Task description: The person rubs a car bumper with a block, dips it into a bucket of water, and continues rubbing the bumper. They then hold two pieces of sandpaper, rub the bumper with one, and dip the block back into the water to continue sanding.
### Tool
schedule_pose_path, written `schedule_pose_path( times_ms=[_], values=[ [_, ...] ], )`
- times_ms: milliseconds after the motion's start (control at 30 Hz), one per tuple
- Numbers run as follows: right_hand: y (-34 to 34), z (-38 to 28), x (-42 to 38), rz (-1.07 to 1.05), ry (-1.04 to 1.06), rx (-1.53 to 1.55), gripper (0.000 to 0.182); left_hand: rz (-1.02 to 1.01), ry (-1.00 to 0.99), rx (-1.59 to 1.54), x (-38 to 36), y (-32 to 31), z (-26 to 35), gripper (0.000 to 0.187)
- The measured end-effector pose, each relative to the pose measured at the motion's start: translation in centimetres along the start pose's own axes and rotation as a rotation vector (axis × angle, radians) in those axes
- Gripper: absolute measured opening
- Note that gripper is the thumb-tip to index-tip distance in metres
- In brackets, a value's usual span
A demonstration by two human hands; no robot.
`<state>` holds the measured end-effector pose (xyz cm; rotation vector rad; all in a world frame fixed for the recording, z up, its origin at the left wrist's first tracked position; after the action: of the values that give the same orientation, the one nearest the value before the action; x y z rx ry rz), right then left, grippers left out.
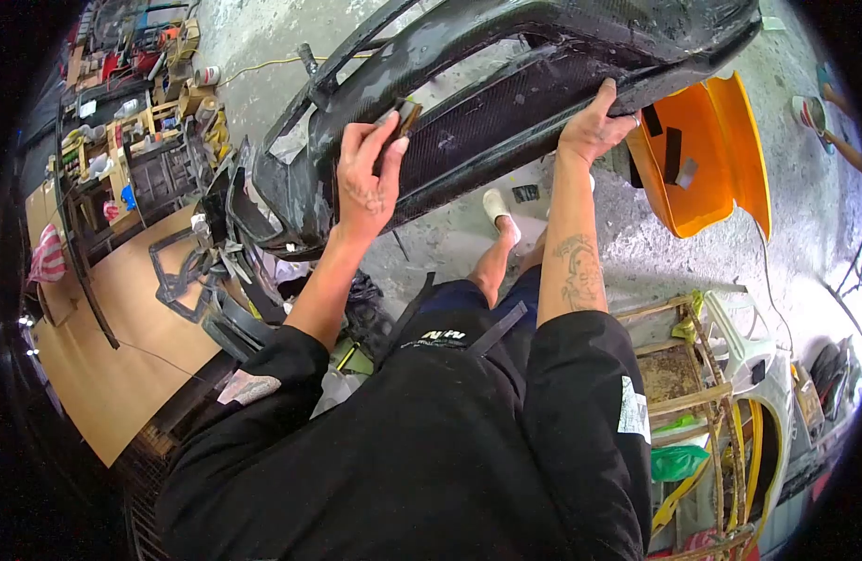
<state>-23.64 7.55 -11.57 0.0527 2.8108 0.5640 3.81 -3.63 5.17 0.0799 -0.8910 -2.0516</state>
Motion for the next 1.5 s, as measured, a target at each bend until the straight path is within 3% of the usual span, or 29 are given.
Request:
schedule_pose_path(
  times_ms=[133,233,333,400,567,700,833,967,1100,1200,1333,1500],
  values=[
    [0.0,0.3,0.5,0.045,0.030,-0.019,0.085,-0.094,0.009,-0.071,2.0,-5.3,0.0,0.030],
    [0.0,0.4,0.3,-0.002,-0.023,-0.057,0.083,-0.022,-0.194,-0.031,7.0,-10.0,0.8,0.032],
    [0.0,-0.2,0.2,-0.009,-0.011,0.011,0.081,-0.054,-0.181,-0.036,5.5,-8.6,0.5,0.031],
    [-0.1,0.0,0.1,-0.042,0.037,0.032,0.090,-0.094,-0.106,-0.061,4.2,-7.5,0.5,0.029],
    [0.0,1.0,0.3,-0.019,-0.017,-0.083,0.092,-0.087,-0.217,-0.002,7.5,-10.2,1.2,0.028],
    [0.3,-0.6,-0.1,-0.027,0.015,-0.033,0.085,-0.137,-0.101,-0.027,4.8,-7.8,1.2,0.027],
    [0.2,-0.8,-0.7,-0.039,-0.009,-0.063,0.079,-0.075,-0.206,0.015,8.5,-11.3,1.7,0.030],
    [-0.1,-0.2,-0.3,-0.035,0.021,0.006,0.079,-0.092,-0.129,-0.037,5.3,-8.4,1.4,0.028],
    [0.2,-1.2,-0.4,-0.111,-0.026,-0.001,0.084,-0.074,-0.118,-0.028,8.3,-11.1,1.9,0.035],
    [-0.1,-1.2,-0.6,-0.115,-0.029,0.008,0.082,-0.048,-0.131,-0.075,7.0,-9.6,1.9,0.035],
    [-0.3,0.2,0.2,-0.115,-0.046,0.049,0.085,-0.031,0.150,-0.091,1.8,-3.5,1.6,0.032],
    [-0.2,-0.2,-0.1,-0.143,-0.077,0.002,0.101,0.074,0.246,-0.148,0.0,0.1,1.7,0.032]
  ],
)
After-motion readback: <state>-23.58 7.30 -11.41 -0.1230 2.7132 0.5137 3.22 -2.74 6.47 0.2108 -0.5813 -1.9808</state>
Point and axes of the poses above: each hand's wrist, its own x-axis towards the middle knuckle, its own y-axis out of the back of the hand, z = x × y, the point moved 5 cm from there along x, towards the middle knuckle, and after that the axes turned 13 degrees about -x, right-handed, at the moved point
